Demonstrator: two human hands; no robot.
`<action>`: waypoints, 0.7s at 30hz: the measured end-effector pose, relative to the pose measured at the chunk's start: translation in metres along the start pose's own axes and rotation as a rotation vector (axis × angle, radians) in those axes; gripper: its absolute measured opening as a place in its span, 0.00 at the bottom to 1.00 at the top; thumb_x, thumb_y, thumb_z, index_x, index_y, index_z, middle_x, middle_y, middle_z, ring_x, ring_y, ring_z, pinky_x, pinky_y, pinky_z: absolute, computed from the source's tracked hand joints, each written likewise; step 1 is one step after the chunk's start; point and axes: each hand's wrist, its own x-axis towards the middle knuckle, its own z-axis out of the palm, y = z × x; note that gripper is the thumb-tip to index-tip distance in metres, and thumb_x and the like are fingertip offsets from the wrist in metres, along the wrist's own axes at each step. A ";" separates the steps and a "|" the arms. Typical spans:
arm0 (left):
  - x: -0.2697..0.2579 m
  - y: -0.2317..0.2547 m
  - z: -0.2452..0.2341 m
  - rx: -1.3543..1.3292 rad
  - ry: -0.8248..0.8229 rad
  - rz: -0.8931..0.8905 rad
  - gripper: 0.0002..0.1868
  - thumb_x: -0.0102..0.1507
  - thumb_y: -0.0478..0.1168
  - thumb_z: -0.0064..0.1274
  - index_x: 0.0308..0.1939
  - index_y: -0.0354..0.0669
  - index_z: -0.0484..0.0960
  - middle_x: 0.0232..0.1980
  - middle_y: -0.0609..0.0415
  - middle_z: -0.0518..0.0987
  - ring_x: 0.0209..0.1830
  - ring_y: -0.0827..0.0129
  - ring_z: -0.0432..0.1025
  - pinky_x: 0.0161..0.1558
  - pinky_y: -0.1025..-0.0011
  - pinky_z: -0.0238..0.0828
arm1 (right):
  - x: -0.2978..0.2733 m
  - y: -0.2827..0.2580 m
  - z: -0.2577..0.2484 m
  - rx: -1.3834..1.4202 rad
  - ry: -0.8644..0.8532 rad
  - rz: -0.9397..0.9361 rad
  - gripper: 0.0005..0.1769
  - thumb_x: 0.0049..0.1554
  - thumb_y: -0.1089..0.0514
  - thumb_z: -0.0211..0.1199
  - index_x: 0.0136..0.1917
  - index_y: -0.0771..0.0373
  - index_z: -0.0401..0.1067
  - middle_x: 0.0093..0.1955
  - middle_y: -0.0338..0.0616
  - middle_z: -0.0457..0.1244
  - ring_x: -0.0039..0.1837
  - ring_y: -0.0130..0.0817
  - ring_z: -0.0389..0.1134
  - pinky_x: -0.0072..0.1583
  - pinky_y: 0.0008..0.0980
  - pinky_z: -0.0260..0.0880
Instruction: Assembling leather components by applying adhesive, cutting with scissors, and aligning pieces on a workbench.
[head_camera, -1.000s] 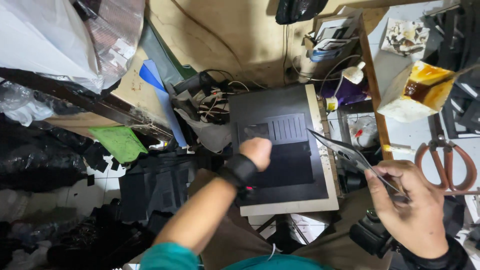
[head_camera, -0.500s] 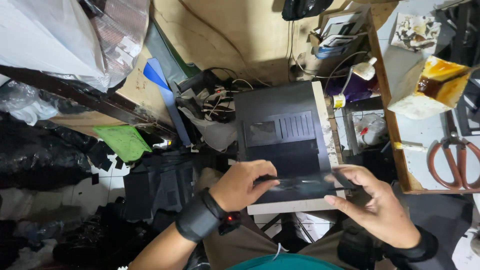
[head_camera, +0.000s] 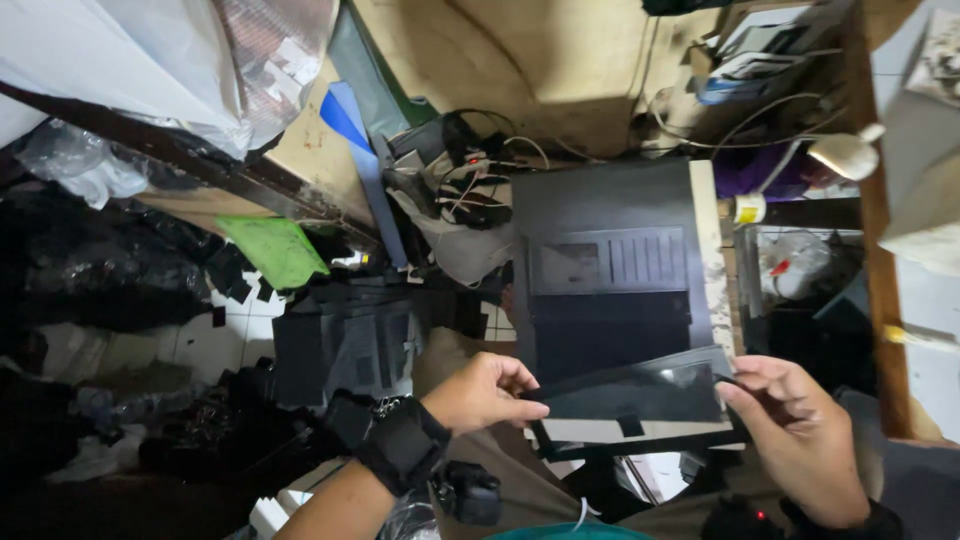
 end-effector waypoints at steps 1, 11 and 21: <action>0.007 -0.018 -0.001 -0.289 0.010 -0.076 0.17 0.56 0.32 0.70 0.42 0.33 0.77 0.32 0.44 0.82 0.30 0.67 0.80 0.38 0.71 0.85 | 0.003 0.000 0.001 -0.012 0.015 0.060 0.17 0.58 0.65 0.68 0.61 0.64 0.76 0.46 0.42 0.71 0.49 0.23 0.68 0.57 0.22 0.67; 0.041 -0.032 -0.001 -0.452 0.315 -0.046 0.06 0.58 0.31 0.69 0.33 0.34 0.85 0.29 0.52 0.80 0.32 0.74 0.76 0.43 0.75 0.84 | 0.029 0.048 0.015 0.108 0.073 0.202 0.07 0.62 0.66 0.67 0.54 0.68 0.76 0.47 0.43 0.68 0.49 0.23 0.64 0.54 0.21 0.64; 0.072 -0.047 -0.005 -0.161 0.346 -0.037 0.11 0.65 0.40 0.62 0.32 0.40 0.80 0.25 0.51 0.81 0.24 0.73 0.77 0.28 0.76 0.78 | 0.048 0.075 0.016 0.093 -0.026 0.322 0.04 0.63 0.63 0.66 0.50 0.67 0.75 0.43 0.43 0.66 0.44 0.27 0.63 0.48 0.27 0.67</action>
